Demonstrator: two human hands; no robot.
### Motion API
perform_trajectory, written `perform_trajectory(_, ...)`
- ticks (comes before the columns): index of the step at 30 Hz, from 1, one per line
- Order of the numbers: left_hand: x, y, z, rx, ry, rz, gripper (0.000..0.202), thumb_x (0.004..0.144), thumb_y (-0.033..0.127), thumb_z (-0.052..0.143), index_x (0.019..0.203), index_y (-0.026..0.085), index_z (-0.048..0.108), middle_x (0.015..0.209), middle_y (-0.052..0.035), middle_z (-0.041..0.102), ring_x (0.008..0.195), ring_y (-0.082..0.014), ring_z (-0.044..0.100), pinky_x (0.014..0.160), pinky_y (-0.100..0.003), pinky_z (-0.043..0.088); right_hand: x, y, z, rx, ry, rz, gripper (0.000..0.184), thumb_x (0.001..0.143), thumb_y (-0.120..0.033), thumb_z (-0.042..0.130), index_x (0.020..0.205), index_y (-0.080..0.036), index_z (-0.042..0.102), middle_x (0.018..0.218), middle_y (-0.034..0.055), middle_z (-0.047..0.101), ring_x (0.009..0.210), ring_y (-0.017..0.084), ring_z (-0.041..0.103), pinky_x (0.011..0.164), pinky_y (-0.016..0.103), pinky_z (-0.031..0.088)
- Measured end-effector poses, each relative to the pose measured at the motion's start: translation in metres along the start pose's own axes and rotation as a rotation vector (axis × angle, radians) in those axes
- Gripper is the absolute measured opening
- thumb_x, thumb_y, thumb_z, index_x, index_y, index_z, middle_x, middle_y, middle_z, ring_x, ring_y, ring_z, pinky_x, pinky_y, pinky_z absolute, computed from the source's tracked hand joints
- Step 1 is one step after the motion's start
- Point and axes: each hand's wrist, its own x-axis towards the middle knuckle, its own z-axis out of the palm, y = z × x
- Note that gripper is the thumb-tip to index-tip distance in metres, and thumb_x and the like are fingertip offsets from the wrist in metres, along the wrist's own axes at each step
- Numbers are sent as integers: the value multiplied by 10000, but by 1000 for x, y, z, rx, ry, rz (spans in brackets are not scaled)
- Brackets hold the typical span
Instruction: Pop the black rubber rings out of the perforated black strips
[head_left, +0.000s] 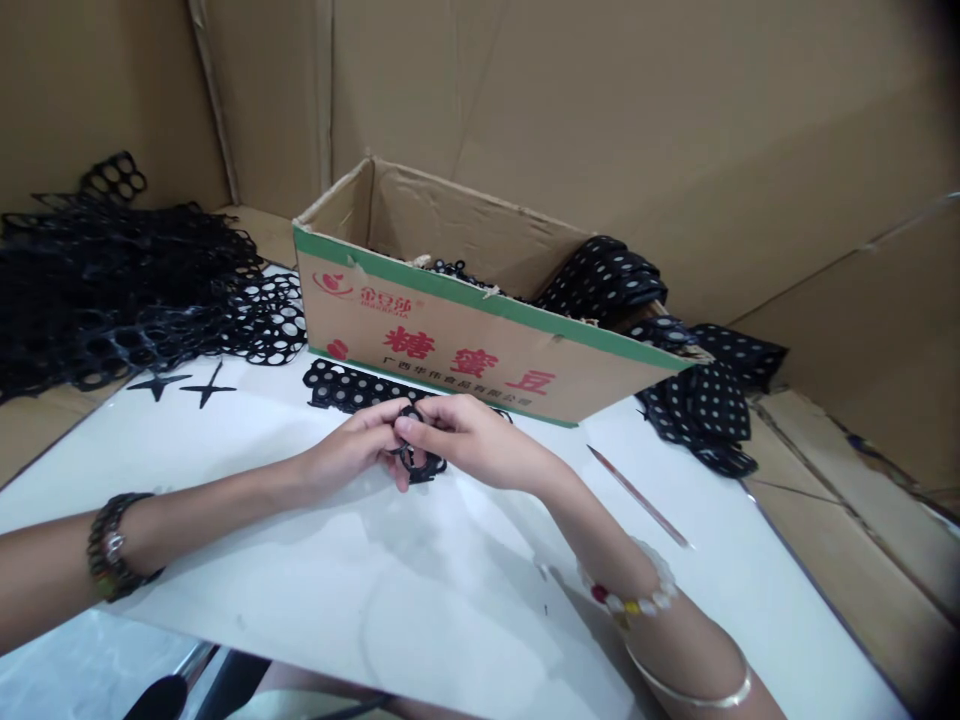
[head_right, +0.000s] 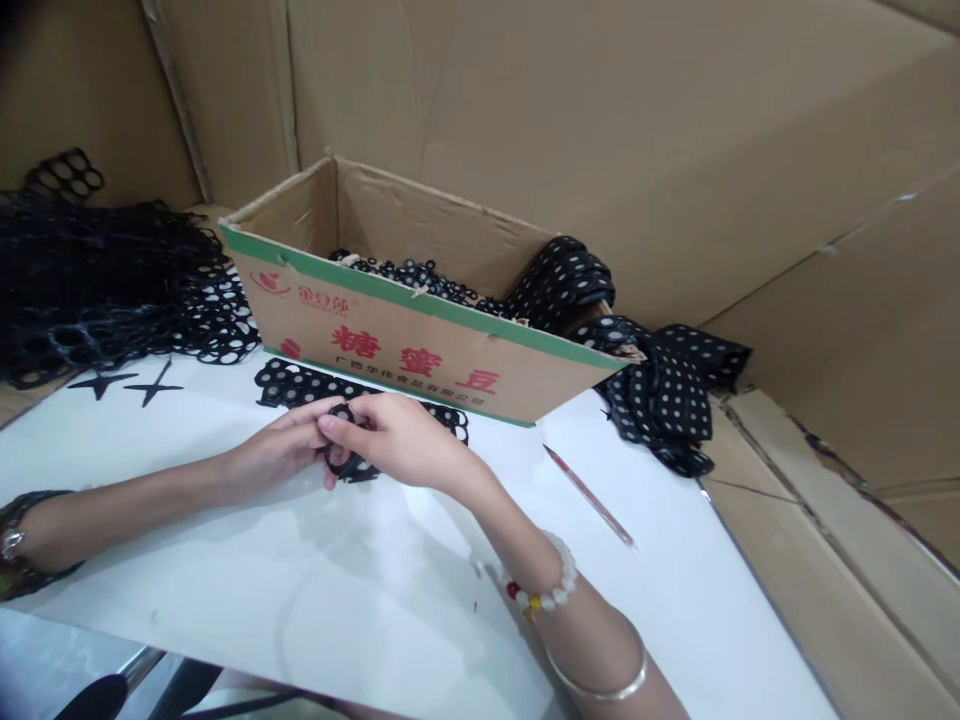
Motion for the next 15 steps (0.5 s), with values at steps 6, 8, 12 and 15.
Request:
perform_trajectory(6, 0, -4, -3, 86, 7, 33, 193, 669, 120, 450, 845, 171, 510, 638, 25, 537, 569, -104, 516, 514, -220, 447, 2, 5, 4, -33, 108, -63, 372, 921, -363, 300, 754, -156, 560, 701, -1, 630, 651, 94, 552, 628, 208, 366)
perform_trajectory(8, 0, -3, -3, 91, -4, 36, 195, 658, 101, 438, 827, 176, 500, 659, 30, 532, 557, -96, 512, 511, -218, 444, 1, 5, 5, -82, 149, -50, 384, 919, -368, 297, 750, -159, 571, 683, 3, 627, 636, 104, 551, 625, 218, 366)
perform_trajectory(12, -2, 6, 3, -6, -34, 44, 198, 616, 60, 429, 765, 172, 497, 717, 33, 502, 614, -91, 504, 511, -207, 461, 9, 9, 5, 191, 138, -80, 458, 904, -458, 277, 715, -153, 561, 676, 18, 614, 626, 117, 556, 605, 226, 394)
perform_trajectory(15, -3, 9, 4, -101, -32, 34, 247, 538, 31, 428, 741, 162, 483, 684, 34, 519, 592, -85, 509, 492, -187, 446, 11, 13, -12, 255, 308, -103, 541, 854, -590, 262, 571, -174, 459, 539, -3, 511, 507, 105, 479, 543, 235, 386)
